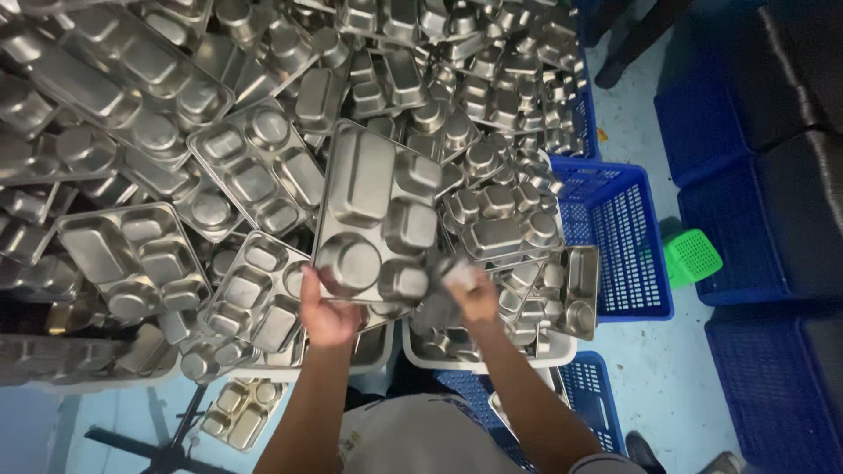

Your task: The person repeatedly picks up stainless steel compartmentalized trays from a large pile, wipes each tray with a cloth, and places the cleaned trays into a blue plastic basket. The process is continuous and repetitive throughout the clip.

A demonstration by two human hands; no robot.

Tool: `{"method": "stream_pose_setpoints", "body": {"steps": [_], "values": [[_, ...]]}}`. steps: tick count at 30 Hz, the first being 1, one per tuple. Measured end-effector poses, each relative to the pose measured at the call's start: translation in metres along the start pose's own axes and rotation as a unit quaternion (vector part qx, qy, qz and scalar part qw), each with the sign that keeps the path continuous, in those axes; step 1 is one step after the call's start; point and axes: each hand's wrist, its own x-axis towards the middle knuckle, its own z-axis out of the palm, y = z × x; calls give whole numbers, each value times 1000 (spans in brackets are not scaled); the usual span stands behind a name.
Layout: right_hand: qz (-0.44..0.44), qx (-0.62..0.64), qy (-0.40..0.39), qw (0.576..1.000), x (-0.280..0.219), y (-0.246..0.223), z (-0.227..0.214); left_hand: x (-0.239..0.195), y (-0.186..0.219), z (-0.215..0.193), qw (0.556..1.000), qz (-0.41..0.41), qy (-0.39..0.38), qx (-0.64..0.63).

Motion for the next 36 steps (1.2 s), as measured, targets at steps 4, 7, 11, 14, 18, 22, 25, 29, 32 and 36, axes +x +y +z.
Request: {"method": "stream_pose_setpoints", "body": {"steps": [4,7,11,14,18,22,25,29,32,36], "values": [[-256,-80,-22,963,32,-41,-10,-12,1,-6,991,-2,-131,6],[-420,-305,-4,855,30,-66,5,-28,-3,5,981,-29,-191,-25],[36,-209,92,973,5,-75,7,-42,12,20,992,-103,71,8],[110,186,57,975,0,-75,-5,-35,25,10,982,-25,-45,180],[-22,365,19,931,0,-78,-25,-39,29,-28,868,90,-172,457],[-41,388,-14,921,-48,-79,7,-67,59,-39,829,98,-244,494],[-98,386,-57,916,-118,-63,60,-92,91,-23,746,181,-322,554],[-31,422,19,906,-162,-66,90,-138,127,-9,673,252,-401,568],[-38,440,-20,897,-159,-78,67,-178,145,-9,603,306,-451,582],[43,404,-42,913,-179,-57,44,-193,176,-5,578,326,-497,558]]}}
